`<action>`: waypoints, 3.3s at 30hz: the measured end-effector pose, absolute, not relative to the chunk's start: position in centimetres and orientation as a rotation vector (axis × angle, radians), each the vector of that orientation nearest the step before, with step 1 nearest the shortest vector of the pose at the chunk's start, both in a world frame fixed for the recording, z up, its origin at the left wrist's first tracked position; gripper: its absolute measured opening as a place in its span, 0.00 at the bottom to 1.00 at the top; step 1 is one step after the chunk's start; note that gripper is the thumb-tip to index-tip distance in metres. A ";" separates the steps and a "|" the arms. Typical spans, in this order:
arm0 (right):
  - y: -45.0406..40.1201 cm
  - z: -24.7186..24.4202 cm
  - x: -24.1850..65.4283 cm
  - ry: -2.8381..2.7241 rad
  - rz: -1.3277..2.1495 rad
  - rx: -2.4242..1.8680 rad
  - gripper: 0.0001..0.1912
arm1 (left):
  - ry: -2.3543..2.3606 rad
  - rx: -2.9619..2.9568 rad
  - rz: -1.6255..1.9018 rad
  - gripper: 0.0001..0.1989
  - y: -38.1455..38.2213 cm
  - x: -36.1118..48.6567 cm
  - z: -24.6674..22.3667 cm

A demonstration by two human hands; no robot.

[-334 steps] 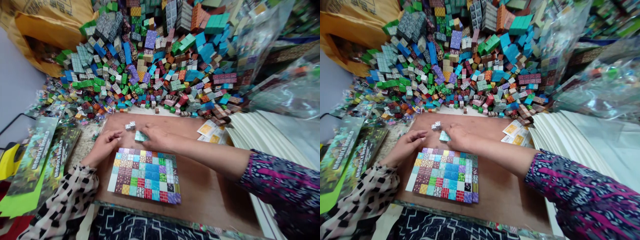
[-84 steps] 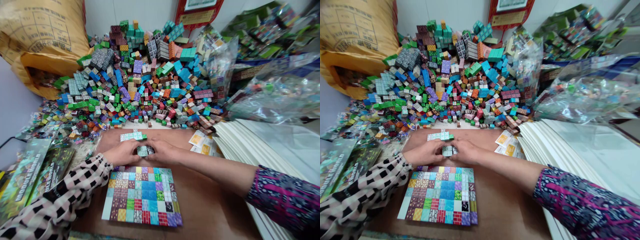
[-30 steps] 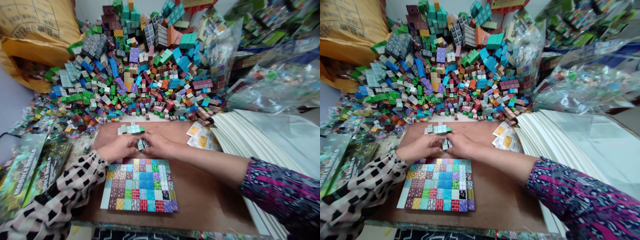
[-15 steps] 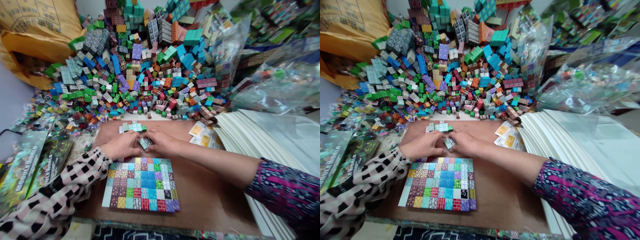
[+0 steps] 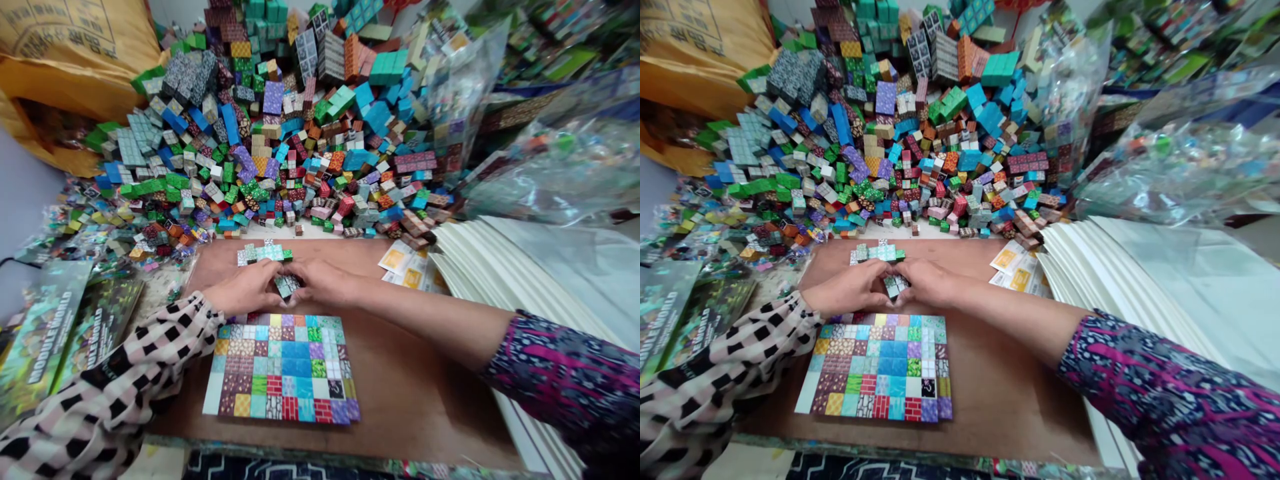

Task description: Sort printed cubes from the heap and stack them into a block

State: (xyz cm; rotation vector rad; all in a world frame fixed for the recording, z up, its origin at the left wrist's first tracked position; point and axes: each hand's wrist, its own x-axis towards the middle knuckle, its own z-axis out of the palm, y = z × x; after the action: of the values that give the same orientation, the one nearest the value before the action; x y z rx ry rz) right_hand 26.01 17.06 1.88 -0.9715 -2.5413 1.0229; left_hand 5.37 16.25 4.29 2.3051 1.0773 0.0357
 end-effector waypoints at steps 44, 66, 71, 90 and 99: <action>25.8 4.6 35.1 -2.260 -0.210 -1.925 0.19 | 1.182 2.463 -0.096 0.17 15.8 4.9 3.7; 18.4 4.3 29.6 -2.413 0.688 -1.419 0.09 | 1.234 2.539 -0.114 0.18 15.1 4.1 4.0; 15.4 1.8 28.6 -2.401 0.922 -1.388 0.13 | 1.229 2.557 -0.126 0.16 14.9 4.1 4.2; 19.1 3.8 27.7 -2.571 0.575 -1.384 0.12 | 1.118 2.573 0.008 0.17 15.3 3.3 3.3; 25.1 2.8 25.8 -2.393 0.061 -1.931 0.21 | 1.206 2.572 -0.099 0.16 15.1 3.3 3.1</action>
State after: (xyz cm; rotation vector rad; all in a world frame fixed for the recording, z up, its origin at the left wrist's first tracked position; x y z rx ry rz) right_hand 25.79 25.12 2.82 -1.9310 -2.3931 0.0612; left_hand 3.33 15.11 3.15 2.5716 1.2061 -0.0992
